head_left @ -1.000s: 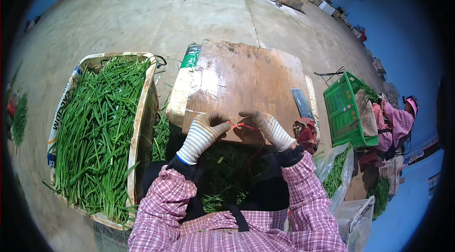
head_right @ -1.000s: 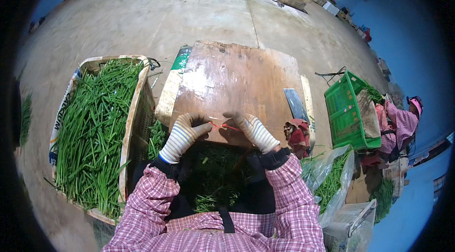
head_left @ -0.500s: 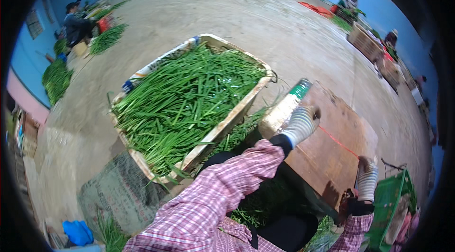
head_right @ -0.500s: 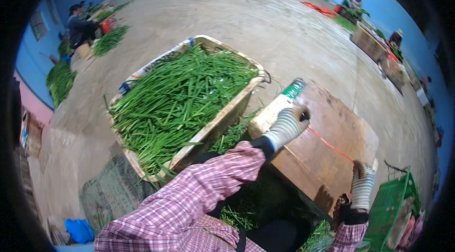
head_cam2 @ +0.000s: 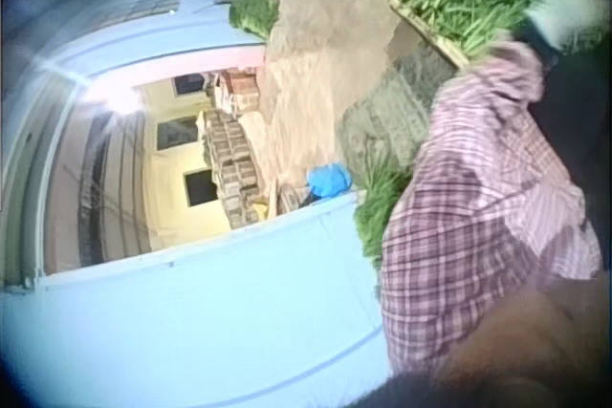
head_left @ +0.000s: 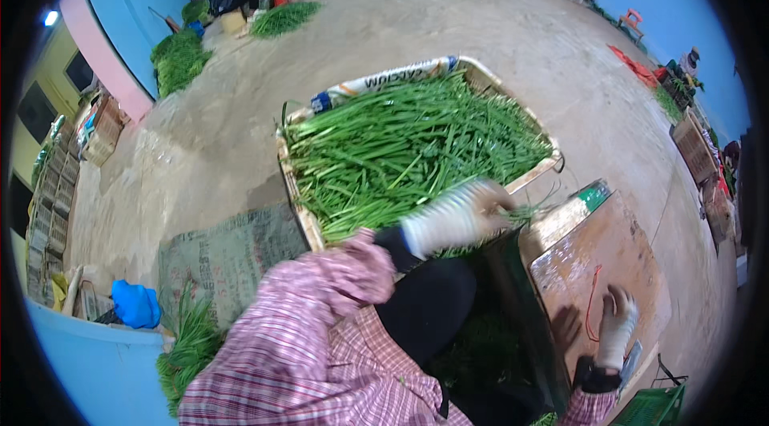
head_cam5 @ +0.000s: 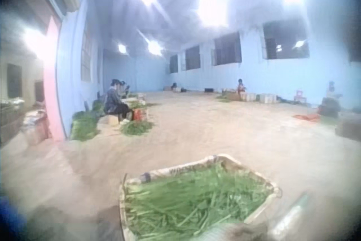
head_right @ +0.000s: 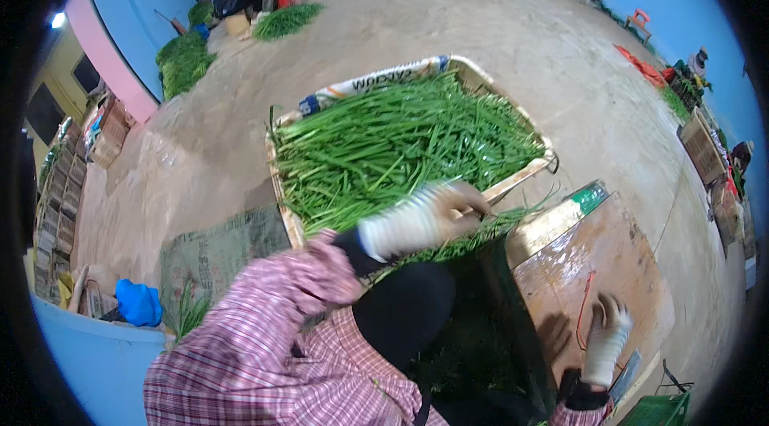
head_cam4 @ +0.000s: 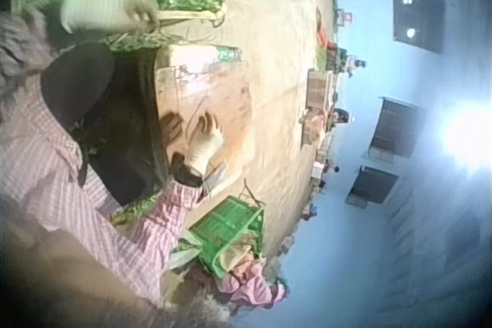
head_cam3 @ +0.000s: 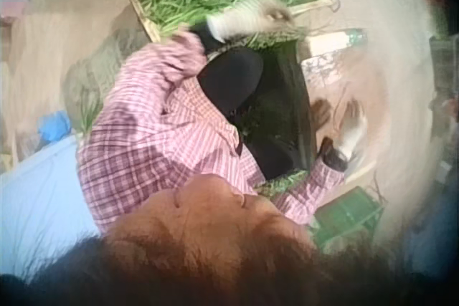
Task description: The person gathers a bunch of chives by hand, secures them with a red tie, and trims the ends with a knife before placing the bundle into a crate and repeating the process.
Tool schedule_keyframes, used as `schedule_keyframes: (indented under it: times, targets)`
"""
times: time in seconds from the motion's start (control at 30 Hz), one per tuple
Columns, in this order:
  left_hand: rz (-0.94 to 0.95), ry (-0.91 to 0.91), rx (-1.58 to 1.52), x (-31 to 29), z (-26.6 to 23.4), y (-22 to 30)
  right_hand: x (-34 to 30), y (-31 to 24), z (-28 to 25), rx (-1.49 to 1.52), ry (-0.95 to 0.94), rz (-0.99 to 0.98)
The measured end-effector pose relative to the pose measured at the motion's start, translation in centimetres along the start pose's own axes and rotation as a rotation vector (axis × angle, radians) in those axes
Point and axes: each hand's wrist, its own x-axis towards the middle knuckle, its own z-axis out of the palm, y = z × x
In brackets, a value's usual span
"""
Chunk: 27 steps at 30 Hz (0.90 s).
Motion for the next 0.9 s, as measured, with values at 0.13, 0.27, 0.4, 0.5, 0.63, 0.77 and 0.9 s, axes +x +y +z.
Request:
schedule_keyframes:
  times: [0.13, 0.27, 0.4, 0.5, 0.63, 0.77, 0.9]
  targets:
    - [-0.201, 0.351, 0.287, -7.7, -12.2, -3.9, 7.2, -14.3, 2.9, 0.340, -0.090, -0.251]
    - [-0.398, 0.500, 0.482, -17.1, -16.9, -6.5, 11.1, -27.1, 9.7, 0.590, -0.315, -0.541]
    - [-0.481, 0.682, 0.105, -21.8, -14.8, -11.6, 12.8, -33.7, 16.3, 0.604, -0.392, -0.808]
    - [-0.360, 0.914, 0.403, -22.9, -14.8, -15.6, 14.5, -37.6, 18.9, 0.507, -0.343, -0.848]
    - [-0.534, 1.106, 0.527, -21.3, -14.0, -20.3, 16.8, -43.6, 21.6, 0.308, -0.418, -0.784]
    - [-0.551, 1.124, 0.428, -21.3, -12.4, -23.5, 19.5, -48.5, 23.1, 0.173, -0.443, -0.923]
    - [-0.468, 1.127, 0.468, -21.0, -12.4, -22.3, 21.6, -52.4, 24.8, -0.142, -0.554, -1.143]
